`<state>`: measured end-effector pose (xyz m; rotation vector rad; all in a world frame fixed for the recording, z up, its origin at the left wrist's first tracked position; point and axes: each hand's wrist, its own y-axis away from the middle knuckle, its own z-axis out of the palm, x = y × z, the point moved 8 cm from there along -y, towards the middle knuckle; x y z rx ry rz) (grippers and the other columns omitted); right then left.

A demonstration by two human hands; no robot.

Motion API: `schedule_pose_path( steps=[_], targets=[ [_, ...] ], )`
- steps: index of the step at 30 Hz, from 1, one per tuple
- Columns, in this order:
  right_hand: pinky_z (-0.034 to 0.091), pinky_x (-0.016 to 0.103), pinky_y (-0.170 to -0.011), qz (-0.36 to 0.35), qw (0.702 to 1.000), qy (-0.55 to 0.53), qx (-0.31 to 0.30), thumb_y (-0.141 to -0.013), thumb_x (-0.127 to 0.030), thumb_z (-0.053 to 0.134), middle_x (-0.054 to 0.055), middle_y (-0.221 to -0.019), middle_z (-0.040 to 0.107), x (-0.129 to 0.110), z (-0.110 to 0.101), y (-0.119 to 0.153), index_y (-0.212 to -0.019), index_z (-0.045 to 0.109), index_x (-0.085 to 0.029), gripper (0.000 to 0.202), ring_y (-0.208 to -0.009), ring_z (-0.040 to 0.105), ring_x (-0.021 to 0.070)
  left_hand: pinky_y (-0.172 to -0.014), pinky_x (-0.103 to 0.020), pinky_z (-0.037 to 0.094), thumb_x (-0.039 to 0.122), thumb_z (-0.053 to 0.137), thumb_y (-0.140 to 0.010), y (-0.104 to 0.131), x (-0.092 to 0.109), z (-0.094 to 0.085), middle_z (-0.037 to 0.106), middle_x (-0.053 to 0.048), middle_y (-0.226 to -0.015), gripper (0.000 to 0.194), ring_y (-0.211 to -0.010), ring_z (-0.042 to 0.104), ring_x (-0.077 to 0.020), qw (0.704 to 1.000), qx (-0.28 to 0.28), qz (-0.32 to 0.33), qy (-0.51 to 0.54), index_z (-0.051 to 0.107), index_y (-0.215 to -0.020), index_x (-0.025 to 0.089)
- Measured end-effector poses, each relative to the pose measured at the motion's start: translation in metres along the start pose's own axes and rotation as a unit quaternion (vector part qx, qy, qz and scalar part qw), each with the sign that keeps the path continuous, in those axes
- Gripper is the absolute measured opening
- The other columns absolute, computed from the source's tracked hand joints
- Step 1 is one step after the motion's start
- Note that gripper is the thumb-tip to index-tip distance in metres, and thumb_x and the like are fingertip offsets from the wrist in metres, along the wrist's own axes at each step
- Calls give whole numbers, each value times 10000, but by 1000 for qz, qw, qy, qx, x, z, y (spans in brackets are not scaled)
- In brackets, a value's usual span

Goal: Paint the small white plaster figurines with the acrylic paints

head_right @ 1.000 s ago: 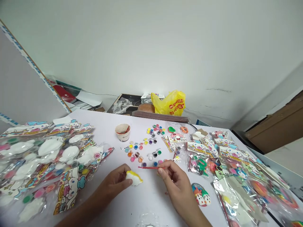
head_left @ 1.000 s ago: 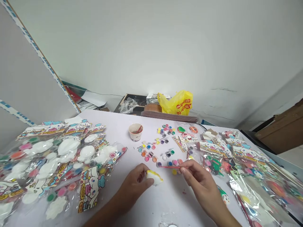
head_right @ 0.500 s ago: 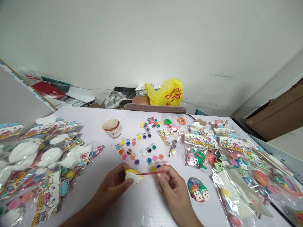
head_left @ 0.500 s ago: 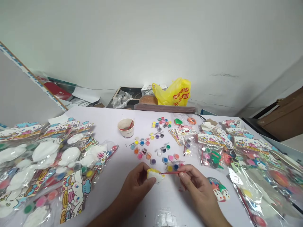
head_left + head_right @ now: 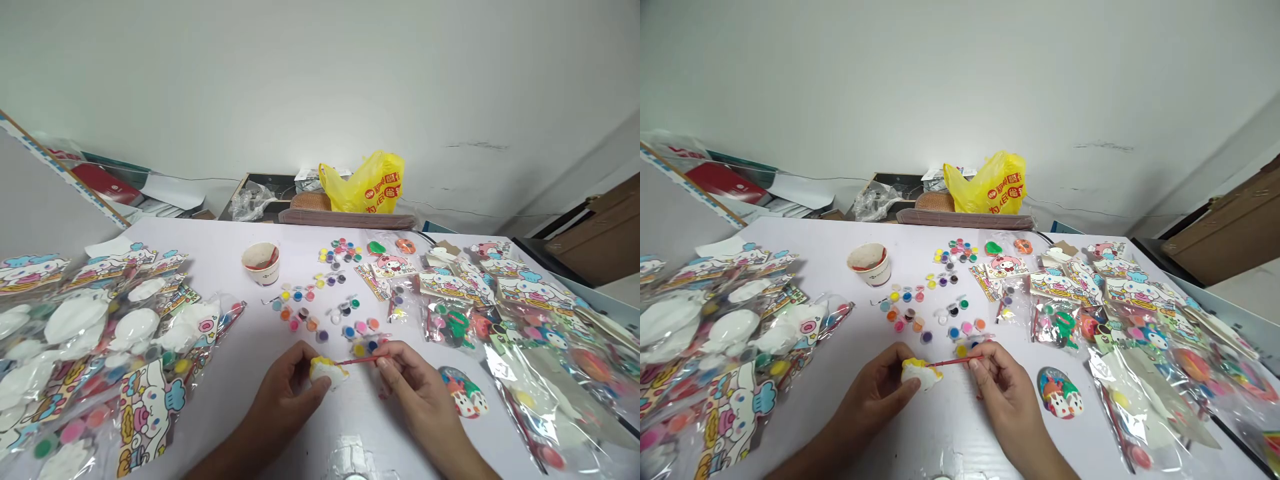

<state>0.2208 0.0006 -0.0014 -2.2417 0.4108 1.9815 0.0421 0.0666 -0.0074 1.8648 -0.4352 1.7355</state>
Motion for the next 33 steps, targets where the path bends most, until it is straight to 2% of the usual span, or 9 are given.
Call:
schedule_pose_path(
  steps=[14,25,33],
  targets=[
    [403,260,-563,-7,999,41,1,-926,-505,530,3,-697,499,-3,1,1,-910,617,-215,304,-611,432,158,-642,-257,373,349,617,-819,-1,0,0,446,20,-728,202,-698,422,-153,1000,10,6,-15,496,-781,191],
    [443,276,-580,-4,999,51,4,-925,-520,516,41,-803,577,-2,-1,3,-926,607,-216,317,-652,477,176,-628,-259,374,381,629,-806,1,3,-1,451,19,-713,240,-688,425,-155,1000,15,2,-14,487,-762,193],
    [402,262,-563,-6,998,57,-1,-930,-501,523,12,-738,526,-1,0,2,-917,610,-212,302,-621,432,157,-631,-255,365,389,627,-816,0,0,-1,443,22,-718,243,-690,412,-154,1000,14,2,-8,485,-770,196]
  ],
)
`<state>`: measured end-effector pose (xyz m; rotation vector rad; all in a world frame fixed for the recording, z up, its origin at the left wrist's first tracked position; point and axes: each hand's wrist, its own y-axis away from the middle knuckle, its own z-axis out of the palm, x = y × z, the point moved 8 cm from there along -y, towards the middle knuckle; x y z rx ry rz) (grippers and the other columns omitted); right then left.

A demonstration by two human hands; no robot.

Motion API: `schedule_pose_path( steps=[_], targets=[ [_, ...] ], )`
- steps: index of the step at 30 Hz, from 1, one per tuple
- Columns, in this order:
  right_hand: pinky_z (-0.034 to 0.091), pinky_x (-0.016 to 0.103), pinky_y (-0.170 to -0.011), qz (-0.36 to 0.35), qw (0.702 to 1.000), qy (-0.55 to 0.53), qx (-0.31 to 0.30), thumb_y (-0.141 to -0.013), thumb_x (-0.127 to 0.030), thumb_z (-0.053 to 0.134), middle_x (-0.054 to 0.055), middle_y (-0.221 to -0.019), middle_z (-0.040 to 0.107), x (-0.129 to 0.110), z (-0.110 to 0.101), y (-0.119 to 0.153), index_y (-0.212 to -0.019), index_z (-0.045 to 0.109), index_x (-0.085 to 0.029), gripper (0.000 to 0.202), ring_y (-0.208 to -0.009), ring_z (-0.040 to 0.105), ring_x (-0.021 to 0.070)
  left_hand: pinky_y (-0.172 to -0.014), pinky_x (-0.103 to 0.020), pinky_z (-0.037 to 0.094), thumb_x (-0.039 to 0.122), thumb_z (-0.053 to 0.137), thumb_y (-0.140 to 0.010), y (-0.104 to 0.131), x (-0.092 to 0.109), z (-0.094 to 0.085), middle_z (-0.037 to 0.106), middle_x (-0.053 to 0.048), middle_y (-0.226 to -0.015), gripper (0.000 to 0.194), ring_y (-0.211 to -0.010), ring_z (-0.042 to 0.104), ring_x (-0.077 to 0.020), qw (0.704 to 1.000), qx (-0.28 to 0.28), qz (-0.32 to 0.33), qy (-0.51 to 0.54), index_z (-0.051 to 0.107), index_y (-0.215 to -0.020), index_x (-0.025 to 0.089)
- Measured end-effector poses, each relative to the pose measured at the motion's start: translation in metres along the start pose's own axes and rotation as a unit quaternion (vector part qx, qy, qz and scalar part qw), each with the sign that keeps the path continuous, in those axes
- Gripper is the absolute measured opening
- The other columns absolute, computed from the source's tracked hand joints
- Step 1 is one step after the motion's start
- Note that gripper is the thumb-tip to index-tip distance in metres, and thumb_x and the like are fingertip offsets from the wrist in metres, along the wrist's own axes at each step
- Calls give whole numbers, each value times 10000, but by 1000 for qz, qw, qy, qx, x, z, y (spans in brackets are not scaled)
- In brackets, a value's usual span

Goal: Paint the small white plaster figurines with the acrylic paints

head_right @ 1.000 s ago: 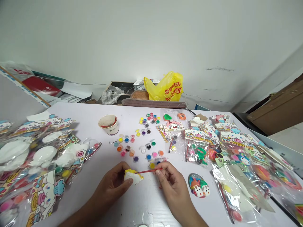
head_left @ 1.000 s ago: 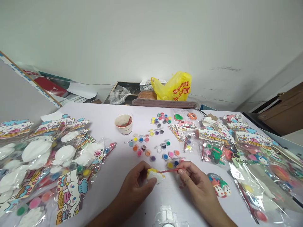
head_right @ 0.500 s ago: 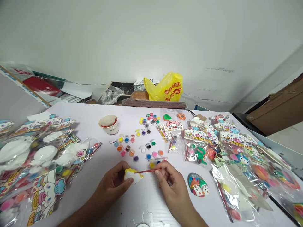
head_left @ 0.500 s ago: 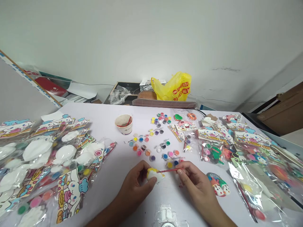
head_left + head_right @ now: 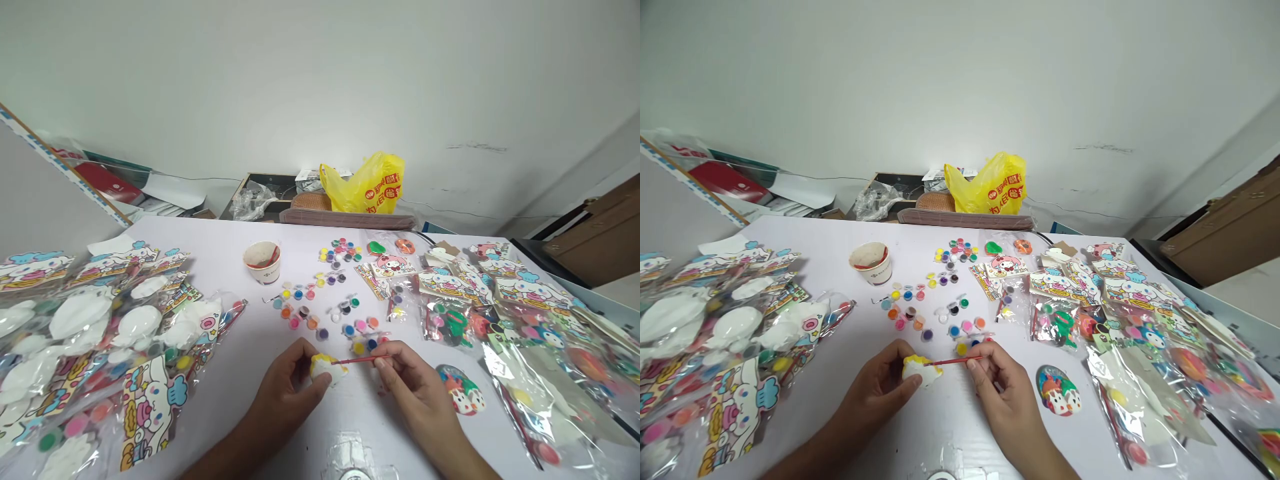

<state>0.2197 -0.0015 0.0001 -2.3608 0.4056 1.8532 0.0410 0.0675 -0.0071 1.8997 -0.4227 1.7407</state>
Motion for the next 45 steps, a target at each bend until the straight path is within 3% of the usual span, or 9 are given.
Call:
schedule_pose_path(
  steps=[13,29,45],
  targets=[
    [356,251,-544,7,1000,0,-1,-925,-537,511,-12,-675,462,-3,0,0,-911,607,-211,340,-611,406,155,-633,-256,352,384,632,-812,-1,3,0,427,26,-715,248,-686,397,-151,1000,-2,-3,7,482,-758,193],
    [386,256,-562,4,1000,-9,-3,-927,-531,513,15,-773,512,-1,-1,0,-900,586,-204,336,-642,425,154,-638,-260,365,376,621,-825,-1,1,0,448,23,-721,235,-694,420,-156,1000,-2,9,2,486,-763,194],
    [325,253,-545,-18,1000,16,9,-933,-508,509,-12,-669,471,-10,-6,0,-882,592,-208,316,-598,410,151,-632,-259,355,385,621,-834,0,-1,0,443,24,-726,240,-690,412,-152,1000,-10,15,15,487,-776,195]
  ],
)
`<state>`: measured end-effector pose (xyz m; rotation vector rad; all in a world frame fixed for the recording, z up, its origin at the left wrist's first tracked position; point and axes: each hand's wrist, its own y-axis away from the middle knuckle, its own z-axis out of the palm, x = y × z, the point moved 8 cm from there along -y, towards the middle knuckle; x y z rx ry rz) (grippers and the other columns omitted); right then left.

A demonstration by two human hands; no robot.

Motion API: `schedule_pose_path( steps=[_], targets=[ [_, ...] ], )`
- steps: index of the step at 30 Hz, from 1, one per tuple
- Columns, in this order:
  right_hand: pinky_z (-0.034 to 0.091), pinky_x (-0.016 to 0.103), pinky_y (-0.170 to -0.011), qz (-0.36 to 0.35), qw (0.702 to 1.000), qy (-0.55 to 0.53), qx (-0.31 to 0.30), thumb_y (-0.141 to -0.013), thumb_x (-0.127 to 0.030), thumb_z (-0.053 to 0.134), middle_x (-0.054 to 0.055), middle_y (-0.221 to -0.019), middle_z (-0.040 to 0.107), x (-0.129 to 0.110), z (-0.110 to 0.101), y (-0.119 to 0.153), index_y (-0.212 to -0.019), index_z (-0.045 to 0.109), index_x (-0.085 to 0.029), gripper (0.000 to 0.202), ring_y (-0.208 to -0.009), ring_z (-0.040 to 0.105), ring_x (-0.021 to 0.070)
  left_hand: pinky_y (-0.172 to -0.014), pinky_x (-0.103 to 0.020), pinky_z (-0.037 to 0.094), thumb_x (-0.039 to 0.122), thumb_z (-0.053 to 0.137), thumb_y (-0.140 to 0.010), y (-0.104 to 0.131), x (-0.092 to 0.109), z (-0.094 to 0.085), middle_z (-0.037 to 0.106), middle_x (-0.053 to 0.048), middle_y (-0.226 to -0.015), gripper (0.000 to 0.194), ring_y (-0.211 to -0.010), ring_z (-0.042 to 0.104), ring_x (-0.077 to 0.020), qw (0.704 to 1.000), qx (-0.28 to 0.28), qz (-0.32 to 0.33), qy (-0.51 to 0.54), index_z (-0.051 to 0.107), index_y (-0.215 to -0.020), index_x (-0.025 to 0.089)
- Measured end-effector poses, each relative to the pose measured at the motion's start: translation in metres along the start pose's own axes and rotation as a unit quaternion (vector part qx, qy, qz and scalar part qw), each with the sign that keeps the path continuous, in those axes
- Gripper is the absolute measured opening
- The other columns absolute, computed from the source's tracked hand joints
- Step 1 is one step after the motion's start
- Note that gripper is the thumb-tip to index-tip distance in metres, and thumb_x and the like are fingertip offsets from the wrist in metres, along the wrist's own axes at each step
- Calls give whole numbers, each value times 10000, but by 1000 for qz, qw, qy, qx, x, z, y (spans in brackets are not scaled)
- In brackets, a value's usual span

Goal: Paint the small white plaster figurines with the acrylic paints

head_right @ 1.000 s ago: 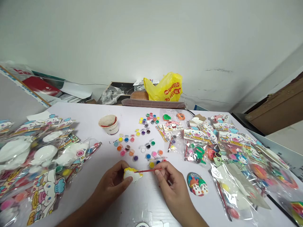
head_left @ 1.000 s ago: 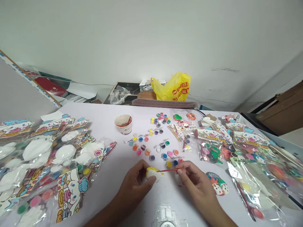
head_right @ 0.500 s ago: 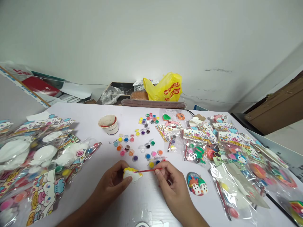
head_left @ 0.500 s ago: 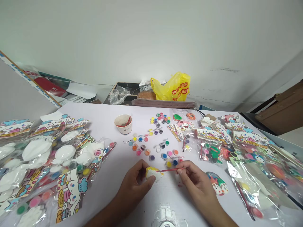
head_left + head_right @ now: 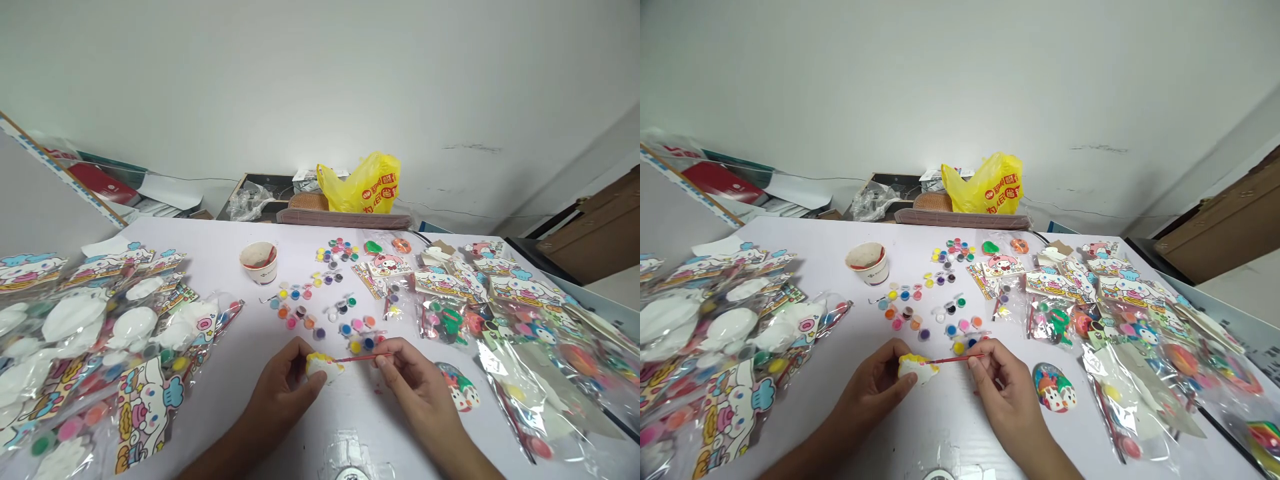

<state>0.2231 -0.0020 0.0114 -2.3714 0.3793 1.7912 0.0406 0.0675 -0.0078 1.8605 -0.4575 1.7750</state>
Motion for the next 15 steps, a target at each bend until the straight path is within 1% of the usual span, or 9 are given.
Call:
schedule_pose_path(
  steps=[3,9,15],
  targets=[
    [320,254,-537,4,1000,2,6,-927,-511,516,-23,-633,434,2,0,0,-902,602,-208,316,-587,398,153,-633,-258,353,385,619,-838,0,0,0,438,26,-729,238,-692,406,-150,1000,1,-1,5,486,-780,196],
    [331,253,-529,14,1000,-2,-8,-927,-523,509,-2,-700,493,4,3,0,-886,596,-199,338,-597,415,149,-634,-258,359,388,616,-840,-1,2,0,437,25,-728,244,-691,410,-151,1000,4,0,-3,485,-773,194],
    [308,247,-522,-5,1000,10,5,-938,-499,509,-32,-625,409,0,-3,1,-892,600,-196,319,-570,376,140,-632,-256,366,391,623,-834,-1,2,-1,451,23,-727,248,-689,420,-151,1000,9,3,-6,489,-767,194]
  ],
)
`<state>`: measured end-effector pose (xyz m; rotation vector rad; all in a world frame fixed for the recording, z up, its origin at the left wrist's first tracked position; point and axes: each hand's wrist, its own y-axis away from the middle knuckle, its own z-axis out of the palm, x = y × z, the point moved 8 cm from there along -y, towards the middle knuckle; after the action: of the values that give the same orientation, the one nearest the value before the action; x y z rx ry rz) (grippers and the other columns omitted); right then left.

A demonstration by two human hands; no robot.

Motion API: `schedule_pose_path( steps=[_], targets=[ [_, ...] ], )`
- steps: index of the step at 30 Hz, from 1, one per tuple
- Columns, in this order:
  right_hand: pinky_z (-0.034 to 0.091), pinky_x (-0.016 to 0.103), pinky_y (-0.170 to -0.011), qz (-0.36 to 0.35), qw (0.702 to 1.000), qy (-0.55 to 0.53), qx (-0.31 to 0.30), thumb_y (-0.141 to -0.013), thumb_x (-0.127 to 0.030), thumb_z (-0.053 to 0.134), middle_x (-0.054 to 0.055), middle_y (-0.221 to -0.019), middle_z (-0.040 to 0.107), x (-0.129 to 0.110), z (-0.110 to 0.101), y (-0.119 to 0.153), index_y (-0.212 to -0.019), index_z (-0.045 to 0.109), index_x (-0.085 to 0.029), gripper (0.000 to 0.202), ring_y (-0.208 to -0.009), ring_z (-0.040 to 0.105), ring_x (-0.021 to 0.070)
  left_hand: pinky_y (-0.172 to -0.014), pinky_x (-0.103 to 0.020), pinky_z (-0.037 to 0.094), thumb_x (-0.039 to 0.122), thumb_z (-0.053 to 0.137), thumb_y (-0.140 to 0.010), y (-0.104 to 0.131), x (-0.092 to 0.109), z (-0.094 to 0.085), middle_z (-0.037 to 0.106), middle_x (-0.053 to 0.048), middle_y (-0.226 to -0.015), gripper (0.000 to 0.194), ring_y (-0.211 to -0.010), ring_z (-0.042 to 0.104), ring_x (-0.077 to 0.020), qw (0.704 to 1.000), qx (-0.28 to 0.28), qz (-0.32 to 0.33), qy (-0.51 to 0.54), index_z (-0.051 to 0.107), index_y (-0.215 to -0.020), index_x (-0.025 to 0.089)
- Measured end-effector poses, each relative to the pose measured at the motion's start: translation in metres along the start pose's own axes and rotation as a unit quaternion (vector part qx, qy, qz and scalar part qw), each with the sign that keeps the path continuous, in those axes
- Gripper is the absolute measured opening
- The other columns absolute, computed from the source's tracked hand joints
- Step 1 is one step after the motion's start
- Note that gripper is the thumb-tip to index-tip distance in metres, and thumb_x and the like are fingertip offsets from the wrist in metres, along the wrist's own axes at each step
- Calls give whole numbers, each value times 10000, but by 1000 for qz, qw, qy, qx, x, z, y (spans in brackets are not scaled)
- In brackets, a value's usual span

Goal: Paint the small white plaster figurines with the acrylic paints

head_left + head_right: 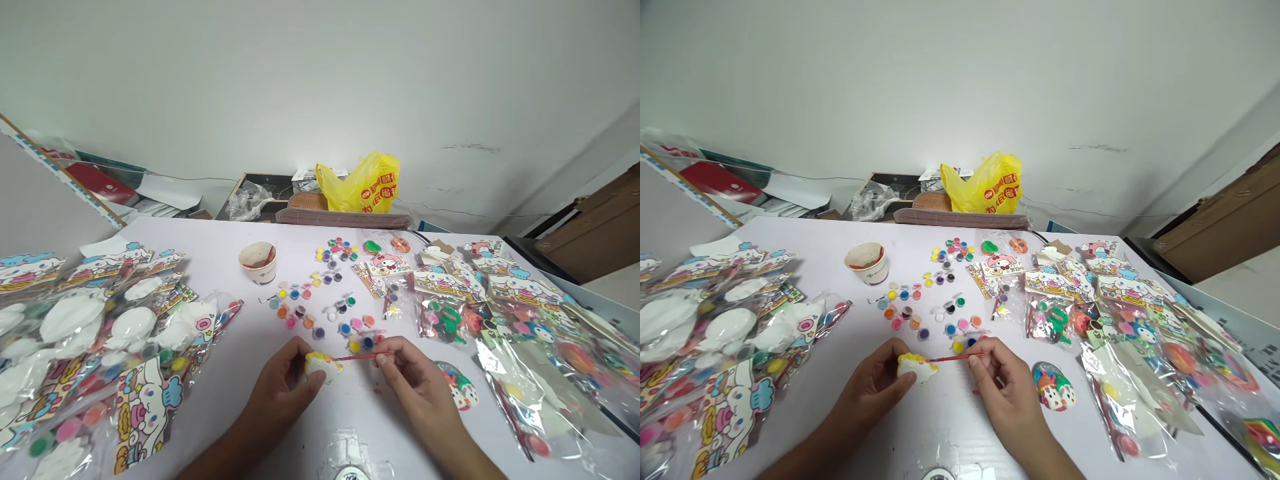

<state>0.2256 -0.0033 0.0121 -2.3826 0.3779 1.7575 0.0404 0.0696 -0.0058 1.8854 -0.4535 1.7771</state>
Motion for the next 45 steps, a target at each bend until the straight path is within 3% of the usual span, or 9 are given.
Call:
schedule_pose_path(
  steps=[8,15,23,37,45],
  targets=[
    [344,264,-539,11,1000,2,-10,-932,-512,509,8,-713,522,0,6,1,-889,600,-198,330,-603,454,157,-639,-261,366,395,620,-842,2,-3,0,459,19,-730,246,-698,428,-157,1000,-5,-2,-6,491,-783,194],
    [318,256,-524,0,1000,11,2,-935,-498,510,-24,-629,433,-3,1,1,-893,606,-201,314,-570,405,149,-638,-262,362,402,619,-845,0,-3,0,456,20,-732,257,-698,427,-156,1000,-1,1,2,483,-772,196],
    [339,254,-514,-2,1000,7,-5,-930,-486,517,7,-697,528,-5,4,1,-865,605,-197,309,-578,456,149,-636,-256,355,421,624,-844,1,-2,0,443,26,-727,275,-693,410,-151,1000,-3,1,7,482,-776,195],
    [289,255,-523,-4,1000,0,4,-936,-495,506,-35,-618,385,-2,1,0,-893,601,-188,324,-563,362,140,-638,-265,364,465,640,-824,-1,0,0,475,15,-733,313,-698,435,-160,1000,0,-6,20,496,-770,193],
    [332,269,-551,3,1000,9,-4,-948,-505,482,-6,-672,486,2,4,1,-887,594,-192,338,-592,437,153,-648,-269,371,474,620,-841,0,0,0,481,12,-742,306,-704,442,-163,1000,-2,-5,19,507,-805,193]
  ],
)
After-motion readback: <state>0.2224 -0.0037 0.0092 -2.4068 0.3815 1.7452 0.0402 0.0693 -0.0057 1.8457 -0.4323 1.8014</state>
